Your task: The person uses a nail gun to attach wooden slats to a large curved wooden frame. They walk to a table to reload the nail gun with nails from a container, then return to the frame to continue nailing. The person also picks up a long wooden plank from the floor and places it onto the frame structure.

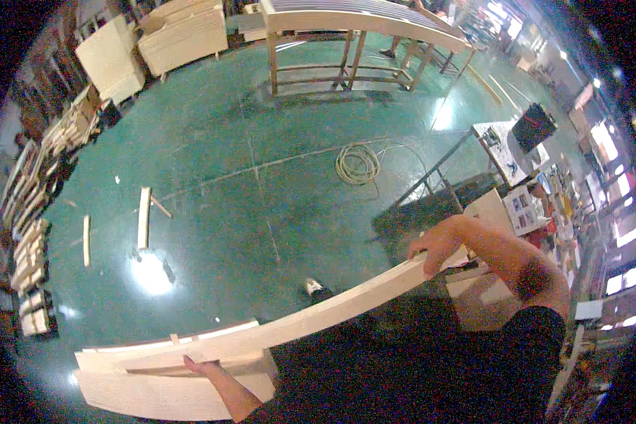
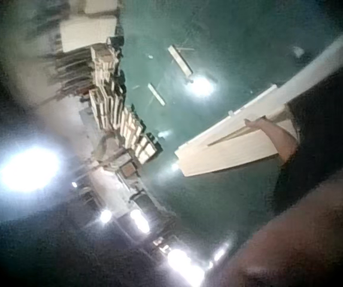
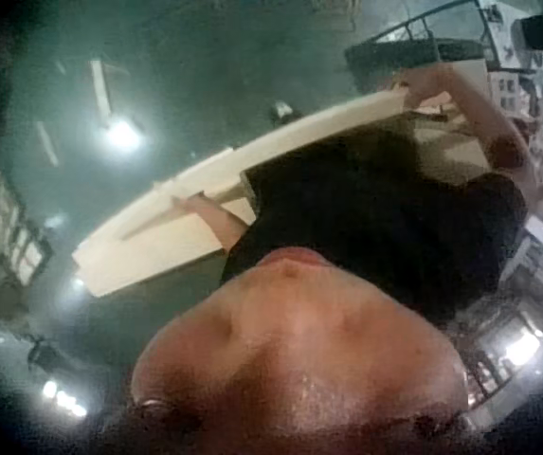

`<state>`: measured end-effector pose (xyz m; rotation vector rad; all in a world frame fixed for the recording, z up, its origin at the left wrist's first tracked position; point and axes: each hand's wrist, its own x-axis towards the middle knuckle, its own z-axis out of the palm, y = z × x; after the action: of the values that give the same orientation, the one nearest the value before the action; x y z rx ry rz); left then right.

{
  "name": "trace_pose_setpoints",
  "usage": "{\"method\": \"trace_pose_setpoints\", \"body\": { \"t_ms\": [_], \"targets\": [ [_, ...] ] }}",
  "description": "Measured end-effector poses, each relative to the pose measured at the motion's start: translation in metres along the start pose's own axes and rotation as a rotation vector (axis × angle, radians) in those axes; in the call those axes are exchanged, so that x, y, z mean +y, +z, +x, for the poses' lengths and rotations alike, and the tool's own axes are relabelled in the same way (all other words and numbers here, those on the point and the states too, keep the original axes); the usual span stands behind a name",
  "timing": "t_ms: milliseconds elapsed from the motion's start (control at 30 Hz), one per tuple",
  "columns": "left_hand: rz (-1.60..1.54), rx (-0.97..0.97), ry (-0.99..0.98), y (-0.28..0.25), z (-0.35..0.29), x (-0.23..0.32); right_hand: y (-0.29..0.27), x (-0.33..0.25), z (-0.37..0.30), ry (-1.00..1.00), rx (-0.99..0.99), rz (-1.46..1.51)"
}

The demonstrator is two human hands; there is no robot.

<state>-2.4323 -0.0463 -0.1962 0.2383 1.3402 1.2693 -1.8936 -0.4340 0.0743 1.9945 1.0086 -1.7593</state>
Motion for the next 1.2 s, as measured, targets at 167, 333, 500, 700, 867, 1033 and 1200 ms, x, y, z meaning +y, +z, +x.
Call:
{"method": "trace_pose_setpoints", "body": {
  "t_ms": [167,333,500,700,867,1033,1200],
  "targets": [
    [-0.126,-0.165,-0.014,-0.004,0.002,-0.020,0.002,-0.027,-0.025,-0.041,0.231,-0.219],
    [0.002,-0.075,0.124,0.018,0.028,-0.088,-0.031,0.060,0.015,-0.113,0.284,-0.230],
    [0.118,-0.228,0.308,0.111,0.022,-0.152,-0.110,0.212,0.132,-0.230,0.464,-0.336],
    [0.360,-0.072,0.719,0.328,-0.096,-0.150,-0.332,0.236,0.207,-0.103,0.084,-0.448],
    [-0.277,-0.361,0.345,0.554,-0.122,-0.158,-0.455,0.165,0.194,-0.544,0.592,-0.193],
    [-0.399,-0.458,0.049,0.722,-0.131,-0.231,-0.569,0.070,0.201,-0.834,0.682,-0.174],
    [-0.510,-0.652,0.031,0.862,-0.146,-0.295,-0.693,0.112,0.229,-0.819,0.547,-0.101]
  ]
}}
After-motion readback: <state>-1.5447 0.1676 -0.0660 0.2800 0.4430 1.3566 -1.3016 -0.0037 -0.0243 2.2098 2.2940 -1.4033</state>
